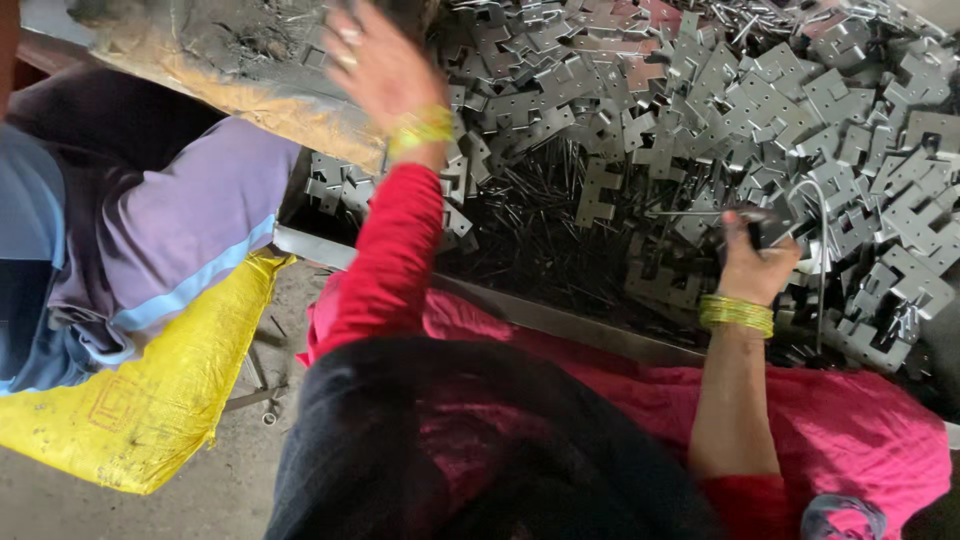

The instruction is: The person sits on the floor and sorts small metal brackets and pins from a large bin, picking up and moving parts by hand. Another person works nearby at a separate station.

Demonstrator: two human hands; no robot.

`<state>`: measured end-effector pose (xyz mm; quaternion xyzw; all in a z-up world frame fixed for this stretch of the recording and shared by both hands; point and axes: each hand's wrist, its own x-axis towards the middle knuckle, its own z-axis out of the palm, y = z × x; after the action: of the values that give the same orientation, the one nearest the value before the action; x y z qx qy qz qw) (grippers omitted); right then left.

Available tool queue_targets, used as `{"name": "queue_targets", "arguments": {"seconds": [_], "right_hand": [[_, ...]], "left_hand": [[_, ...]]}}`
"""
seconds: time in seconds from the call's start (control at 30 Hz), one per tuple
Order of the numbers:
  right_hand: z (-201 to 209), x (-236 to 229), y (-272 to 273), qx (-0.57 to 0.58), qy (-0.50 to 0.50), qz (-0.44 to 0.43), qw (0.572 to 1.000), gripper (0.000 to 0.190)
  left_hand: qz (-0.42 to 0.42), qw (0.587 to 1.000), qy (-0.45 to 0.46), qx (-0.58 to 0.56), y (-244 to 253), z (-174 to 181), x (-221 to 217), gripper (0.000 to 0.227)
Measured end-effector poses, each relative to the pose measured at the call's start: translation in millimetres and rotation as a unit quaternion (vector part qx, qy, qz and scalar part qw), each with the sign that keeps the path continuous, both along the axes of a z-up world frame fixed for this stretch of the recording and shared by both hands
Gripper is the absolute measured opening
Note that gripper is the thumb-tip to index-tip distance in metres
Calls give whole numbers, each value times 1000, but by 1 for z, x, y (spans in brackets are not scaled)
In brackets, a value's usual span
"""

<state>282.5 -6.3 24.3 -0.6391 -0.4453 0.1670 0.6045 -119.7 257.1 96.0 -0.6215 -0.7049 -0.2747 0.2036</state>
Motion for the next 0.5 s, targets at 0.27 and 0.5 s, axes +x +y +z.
{"name": "queue_targets", "arguments": {"seconds": [0.27, 0.5], "right_hand": [[-69, 30, 13, -103, 521, -124, 838, 25], [-167, -21, 25, -294, 234, 47, 925, 68]], "left_hand": [[-184, 955, 31, -230, -168, -159, 236, 30], [-242, 921, -147, -267, -141, -137, 168, 14]]}}
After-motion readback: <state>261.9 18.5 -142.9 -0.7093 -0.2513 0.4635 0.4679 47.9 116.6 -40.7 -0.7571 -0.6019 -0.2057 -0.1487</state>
